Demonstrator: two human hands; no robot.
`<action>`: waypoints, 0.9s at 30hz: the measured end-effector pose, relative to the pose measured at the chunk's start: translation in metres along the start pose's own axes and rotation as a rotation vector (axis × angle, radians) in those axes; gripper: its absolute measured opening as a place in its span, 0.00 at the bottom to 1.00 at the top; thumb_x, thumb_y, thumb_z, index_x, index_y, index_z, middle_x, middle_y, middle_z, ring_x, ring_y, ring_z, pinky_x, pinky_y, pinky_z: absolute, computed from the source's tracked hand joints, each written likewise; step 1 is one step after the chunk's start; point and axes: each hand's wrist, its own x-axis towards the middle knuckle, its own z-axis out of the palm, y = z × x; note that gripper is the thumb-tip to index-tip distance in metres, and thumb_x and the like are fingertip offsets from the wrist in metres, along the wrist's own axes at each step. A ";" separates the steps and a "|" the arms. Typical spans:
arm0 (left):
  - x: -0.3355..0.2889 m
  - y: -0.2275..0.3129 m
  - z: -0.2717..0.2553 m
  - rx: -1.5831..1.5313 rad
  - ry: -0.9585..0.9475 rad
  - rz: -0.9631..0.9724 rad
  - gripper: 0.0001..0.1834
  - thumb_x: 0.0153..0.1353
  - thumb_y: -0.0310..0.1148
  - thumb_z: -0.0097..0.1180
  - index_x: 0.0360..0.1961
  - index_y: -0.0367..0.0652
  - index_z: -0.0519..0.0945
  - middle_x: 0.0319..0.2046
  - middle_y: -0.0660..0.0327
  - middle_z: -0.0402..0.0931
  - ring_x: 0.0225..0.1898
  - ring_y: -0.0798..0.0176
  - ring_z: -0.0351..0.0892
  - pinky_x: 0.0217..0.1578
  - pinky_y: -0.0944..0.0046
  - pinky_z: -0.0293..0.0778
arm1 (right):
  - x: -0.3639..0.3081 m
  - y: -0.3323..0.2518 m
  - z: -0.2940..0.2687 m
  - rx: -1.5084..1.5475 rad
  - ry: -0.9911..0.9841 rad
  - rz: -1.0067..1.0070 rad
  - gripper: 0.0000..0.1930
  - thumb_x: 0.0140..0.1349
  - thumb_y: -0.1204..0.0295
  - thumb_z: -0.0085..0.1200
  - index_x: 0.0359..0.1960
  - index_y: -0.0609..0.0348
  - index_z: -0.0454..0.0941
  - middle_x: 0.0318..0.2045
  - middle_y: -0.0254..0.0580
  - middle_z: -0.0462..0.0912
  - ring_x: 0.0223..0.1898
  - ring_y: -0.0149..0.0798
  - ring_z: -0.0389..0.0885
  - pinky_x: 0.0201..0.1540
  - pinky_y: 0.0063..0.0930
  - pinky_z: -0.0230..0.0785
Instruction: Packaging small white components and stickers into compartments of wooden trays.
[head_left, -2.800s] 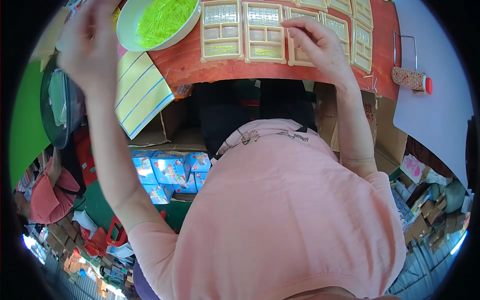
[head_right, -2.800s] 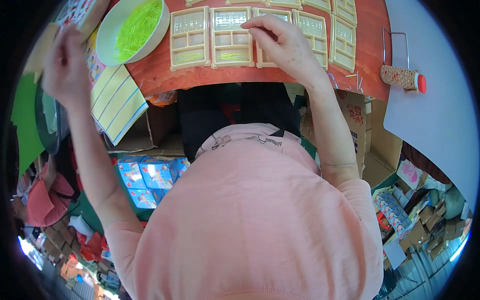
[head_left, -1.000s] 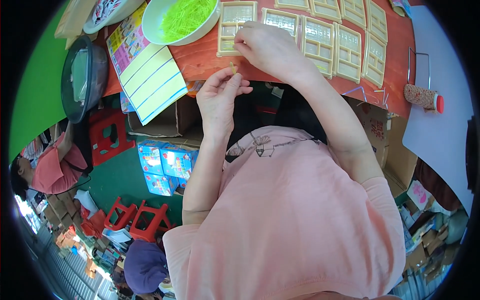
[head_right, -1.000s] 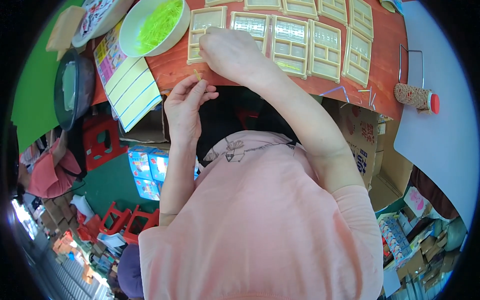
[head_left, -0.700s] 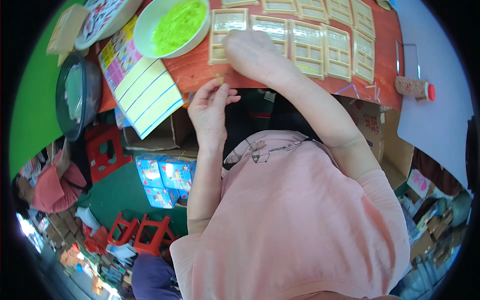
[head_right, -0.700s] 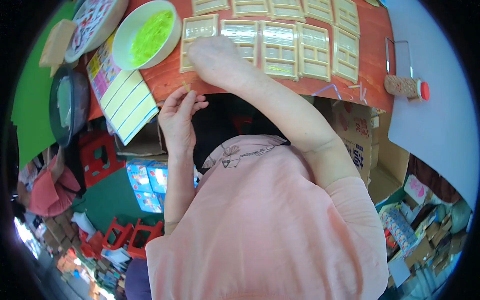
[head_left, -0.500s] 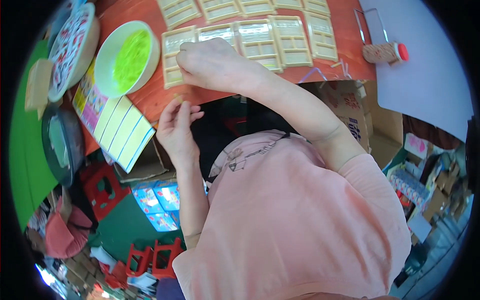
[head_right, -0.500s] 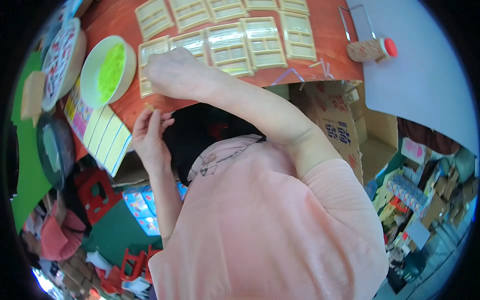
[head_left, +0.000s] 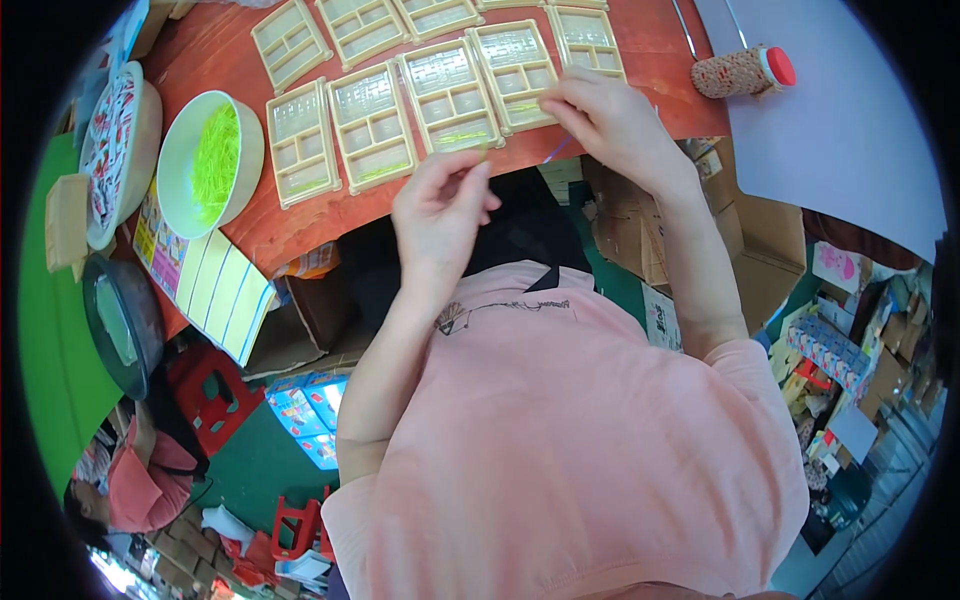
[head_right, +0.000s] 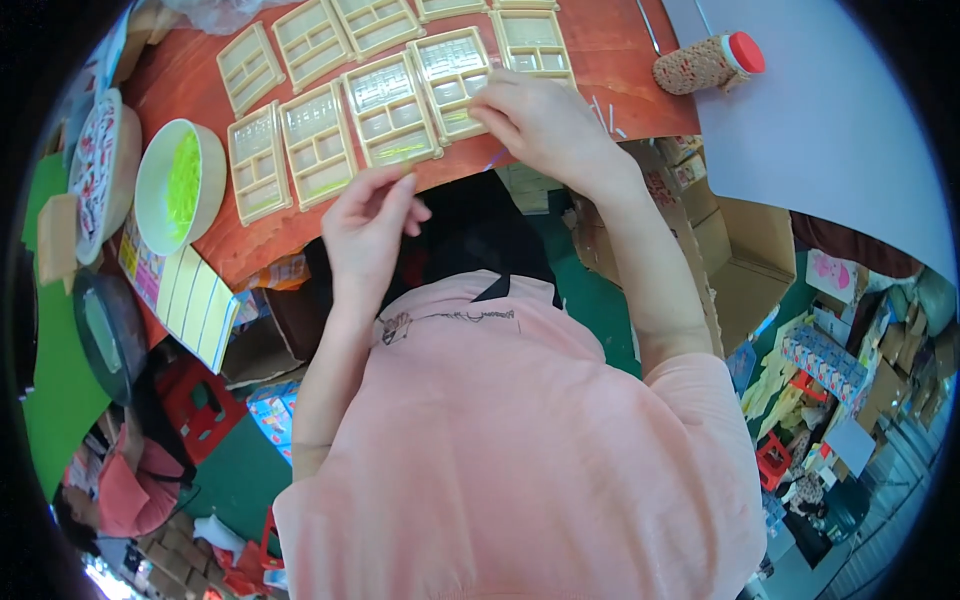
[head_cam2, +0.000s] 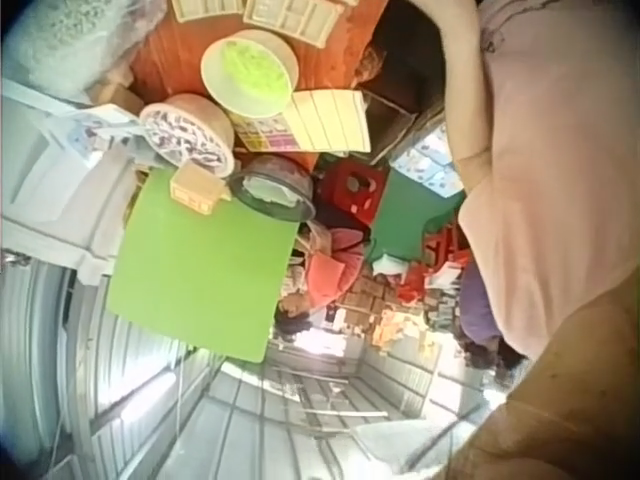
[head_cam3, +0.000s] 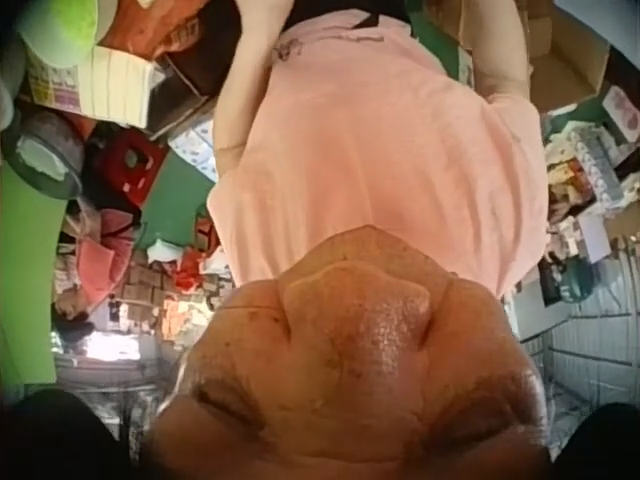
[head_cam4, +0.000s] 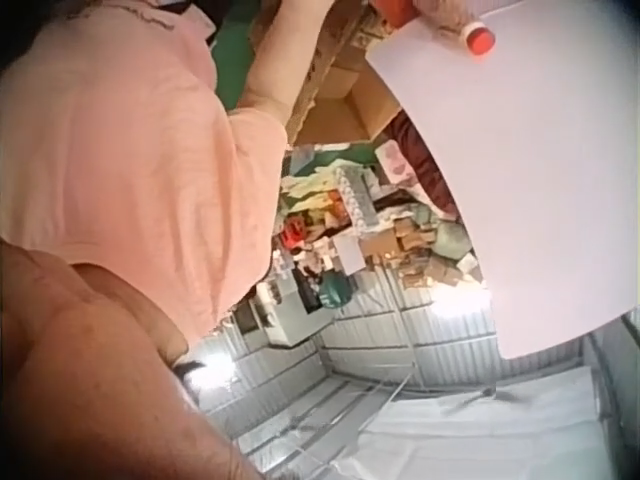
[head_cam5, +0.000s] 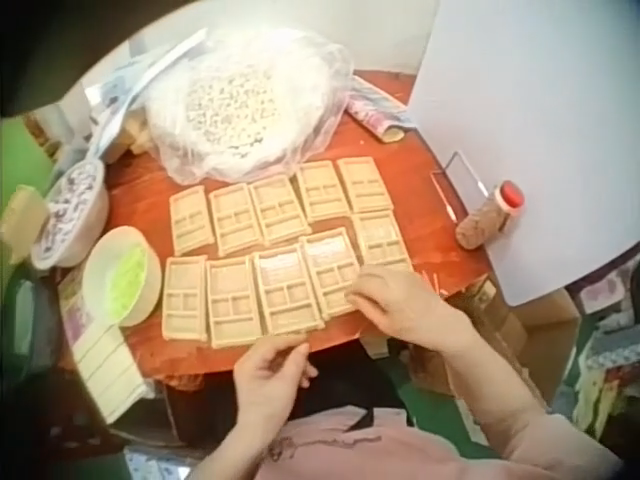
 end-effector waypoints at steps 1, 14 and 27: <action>0.001 0.003 0.009 -0.029 -0.009 -0.017 0.05 0.66 0.22 0.59 0.43 0.35 0.81 0.29 0.62 0.80 0.26 0.72 0.80 0.24 0.74 0.74 | -0.006 -0.009 0.002 0.018 -0.005 -0.013 0.06 0.67 0.72 0.56 0.38 0.62 0.80 0.33 0.42 0.80 0.36 0.43 0.82 0.40 0.31 0.75; -0.002 -0.017 0.041 0.547 -0.027 0.613 0.08 0.60 0.19 0.61 0.41 0.34 0.81 0.36 0.53 0.80 0.33 0.56 0.84 0.32 0.63 0.80 | -0.012 0.040 -0.008 -0.033 0.203 -0.058 0.08 0.61 0.80 0.58 0.43 0.63 0.81 0.42 0.50 0.82 0.43 0.53 0.82 0.44 0.40 0.76; 0.004 0.026 -0.143 0.570 0.841 0.510 0.06 0.67 0.27 0.59 0.40 0.36 0.77 0.31 0.58 0.76 0.32 0.63 0.79 0.28 0.66 0.74 | 0.052 -0.022 0.009 0.212 0.072 -0.126 0.09 0.64 0.79 0.58 0.45 0.64 0.80 0.40 0.48 0.82 0.42 0.52 0.82 0.43 0.38 0.75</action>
